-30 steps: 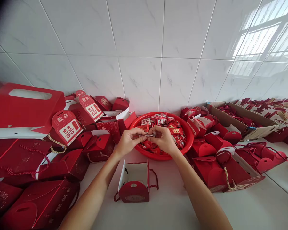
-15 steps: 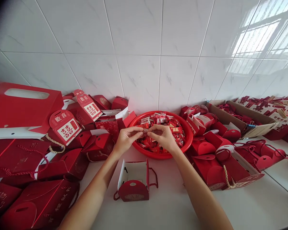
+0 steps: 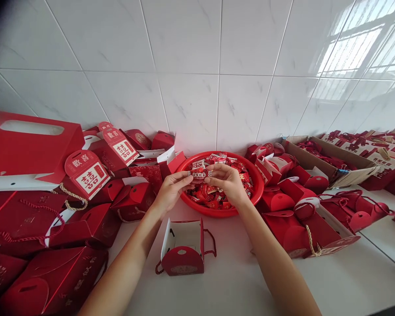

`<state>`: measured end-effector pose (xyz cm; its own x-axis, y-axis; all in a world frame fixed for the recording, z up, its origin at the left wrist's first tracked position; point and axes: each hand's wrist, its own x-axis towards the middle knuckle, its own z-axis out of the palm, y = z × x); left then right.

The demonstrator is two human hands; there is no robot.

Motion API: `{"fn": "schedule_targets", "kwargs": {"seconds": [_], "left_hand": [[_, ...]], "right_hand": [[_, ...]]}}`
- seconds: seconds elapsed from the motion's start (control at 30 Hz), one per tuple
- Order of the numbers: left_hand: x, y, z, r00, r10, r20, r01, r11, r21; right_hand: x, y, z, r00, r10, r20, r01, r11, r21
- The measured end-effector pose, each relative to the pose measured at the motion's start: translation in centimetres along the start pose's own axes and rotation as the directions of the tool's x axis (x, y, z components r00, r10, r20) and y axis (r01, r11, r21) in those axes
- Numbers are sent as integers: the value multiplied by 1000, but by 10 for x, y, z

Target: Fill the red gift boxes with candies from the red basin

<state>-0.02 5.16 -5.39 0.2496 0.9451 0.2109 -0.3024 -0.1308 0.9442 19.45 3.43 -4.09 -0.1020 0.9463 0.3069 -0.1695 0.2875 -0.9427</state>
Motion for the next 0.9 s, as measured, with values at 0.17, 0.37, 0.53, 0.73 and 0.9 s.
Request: {"fn": "schedule_targets", "kwargs": {"seconds": [0.17, 0.37, 0.53, 0.73, 0.9], "left_hand": [[3, 0, -2, 999, -36, -5, 35, 998, -59], [3, 0, -2, 997, -56, -50, 47, 984, -175], [7, -5, -5, 967, -44, -251, -25, 964, -263], [11, -6, -9, 949, -81, -305, -31, 938, -344], [9, -3, -7, 943, -95, -319, -33, 927, -375]], "right_hand": [[-3, -1, 7, 990, -133, -39, 128, 985, -116], [-5, -2, 14, 922, -364, 134, 381, 783, -491], [1, 3, 3, 980, -57, 192, 198, 434, -879], [-3, 11, 3, 969, 199, 148, 120, 143, -982], [-5, 12, 7, 964, 242, 112, 98, 70, -993]]}}
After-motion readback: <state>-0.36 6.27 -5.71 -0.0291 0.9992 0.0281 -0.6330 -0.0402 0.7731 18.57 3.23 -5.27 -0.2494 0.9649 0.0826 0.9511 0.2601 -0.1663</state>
